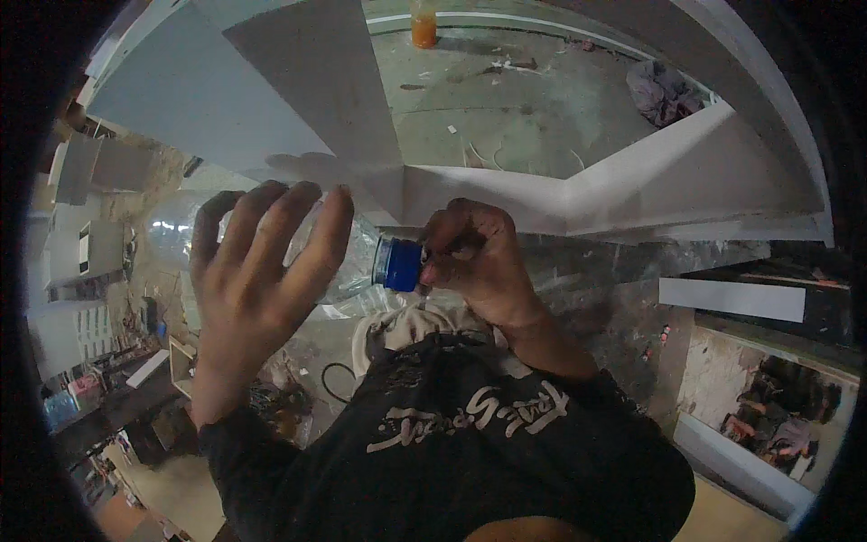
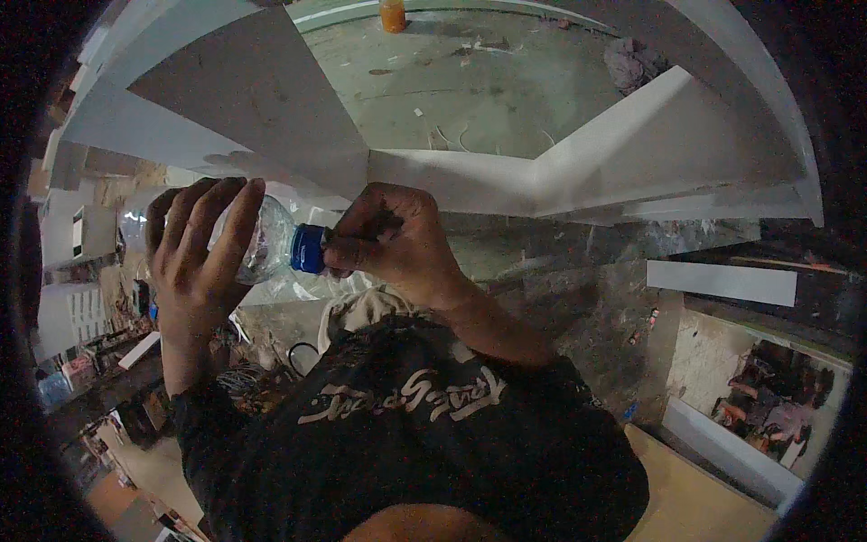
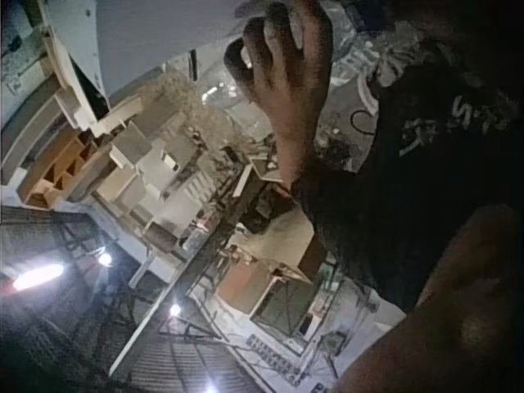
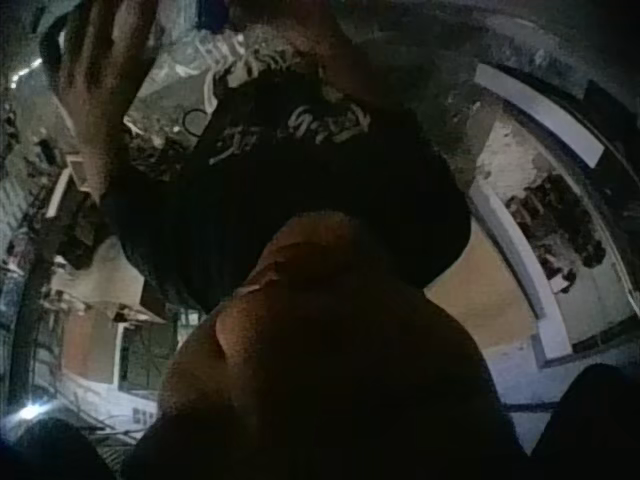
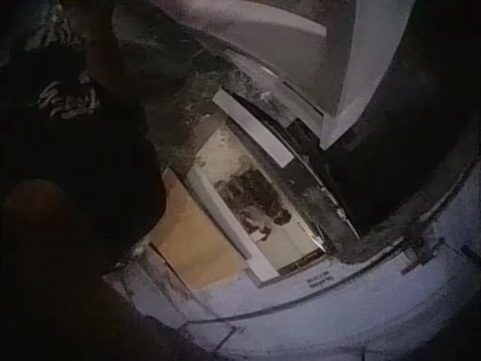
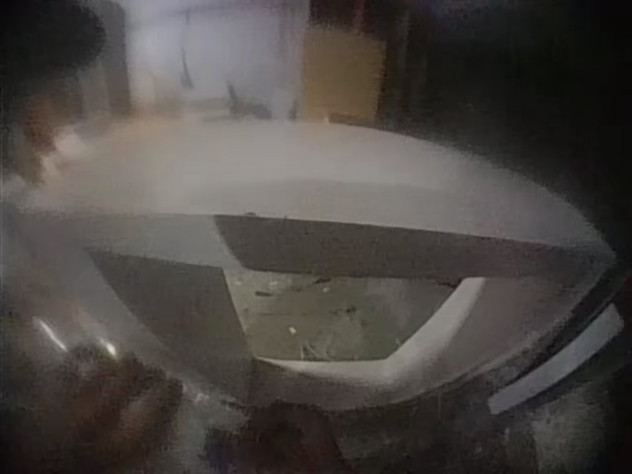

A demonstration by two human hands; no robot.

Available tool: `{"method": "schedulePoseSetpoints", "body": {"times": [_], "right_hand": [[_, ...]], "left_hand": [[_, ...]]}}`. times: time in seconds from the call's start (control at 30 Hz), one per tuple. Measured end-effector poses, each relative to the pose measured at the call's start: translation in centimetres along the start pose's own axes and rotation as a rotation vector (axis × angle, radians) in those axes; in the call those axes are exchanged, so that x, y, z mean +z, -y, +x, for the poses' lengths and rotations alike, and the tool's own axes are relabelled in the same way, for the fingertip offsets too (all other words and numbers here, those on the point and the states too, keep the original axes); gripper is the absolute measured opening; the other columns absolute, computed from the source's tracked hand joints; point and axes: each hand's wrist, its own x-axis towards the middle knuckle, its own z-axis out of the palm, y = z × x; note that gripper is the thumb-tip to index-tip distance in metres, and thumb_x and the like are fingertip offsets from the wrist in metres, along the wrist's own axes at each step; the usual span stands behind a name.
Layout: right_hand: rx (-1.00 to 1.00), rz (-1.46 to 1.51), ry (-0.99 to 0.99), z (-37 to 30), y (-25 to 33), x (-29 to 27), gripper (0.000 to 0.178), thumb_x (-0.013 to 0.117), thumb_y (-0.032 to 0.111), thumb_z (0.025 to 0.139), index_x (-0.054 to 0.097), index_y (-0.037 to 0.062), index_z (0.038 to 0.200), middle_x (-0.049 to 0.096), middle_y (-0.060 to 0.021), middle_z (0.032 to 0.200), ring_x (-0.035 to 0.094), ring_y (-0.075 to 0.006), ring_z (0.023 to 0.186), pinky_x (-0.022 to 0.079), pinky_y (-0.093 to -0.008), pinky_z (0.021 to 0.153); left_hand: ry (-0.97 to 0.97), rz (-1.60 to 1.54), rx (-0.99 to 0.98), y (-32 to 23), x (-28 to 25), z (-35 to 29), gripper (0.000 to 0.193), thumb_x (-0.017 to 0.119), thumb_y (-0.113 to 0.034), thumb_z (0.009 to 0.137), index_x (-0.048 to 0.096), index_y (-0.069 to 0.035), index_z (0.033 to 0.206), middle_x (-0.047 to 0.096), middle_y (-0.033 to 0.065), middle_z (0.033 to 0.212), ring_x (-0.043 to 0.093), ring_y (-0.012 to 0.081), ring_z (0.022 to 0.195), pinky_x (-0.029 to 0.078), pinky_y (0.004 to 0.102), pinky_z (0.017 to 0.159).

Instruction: The person sands the inner edges of a white wooden cabinet piece using a small piece of sandpaper, applying water from a bottle to the surface between sanding actions.

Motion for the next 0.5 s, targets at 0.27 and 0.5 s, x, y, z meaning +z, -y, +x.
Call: {"method": "schedulePoseSetpoints", "body": {"times": [0.27, 0.5], "right_hand": [[0.013, -0.019, 0.033, -0.3, -0.6, 1.0, 0.023, 0.083, 0.001, 0.077, 0.061, -0.0025, 0.085, 0.070, -0.0132, 0.078, 0.069, -0.0165, 0.068, 0.058, -0.0291, 0.062], [0.006, -0.083, -0.139, -1.3, 0.6, -0.3, 0.022, 0.081, 0.000, 0.079, 0.062, -0.0020, 0.088, 0.070, -0.0124, 0.081, 0.069, -0.0160, 0.072, 0.057, -0.0280, 0.064]], "left_hand": [[0.030, -0.039, 0.008, 0.3, -1.0, -1.4, 0.052, 0.074, -0.006, 0.071, 0.062, -0.012, 0.121, 0.064, 0.0056, 0.104, 0.064, 0.0236, 0.093, 0.047, 0.0433, 0.082], [0.022, -0.320, -0.158, -1.4, 4.7, -2.6, 0.060, 0.081, -0.010, 0.065, 0.061, -0.007, 0.121, 0.066, 0.0085, 0.105, 0.062, 0.0297, 0.097, 0.047, 0.0451, 0.087]]}}
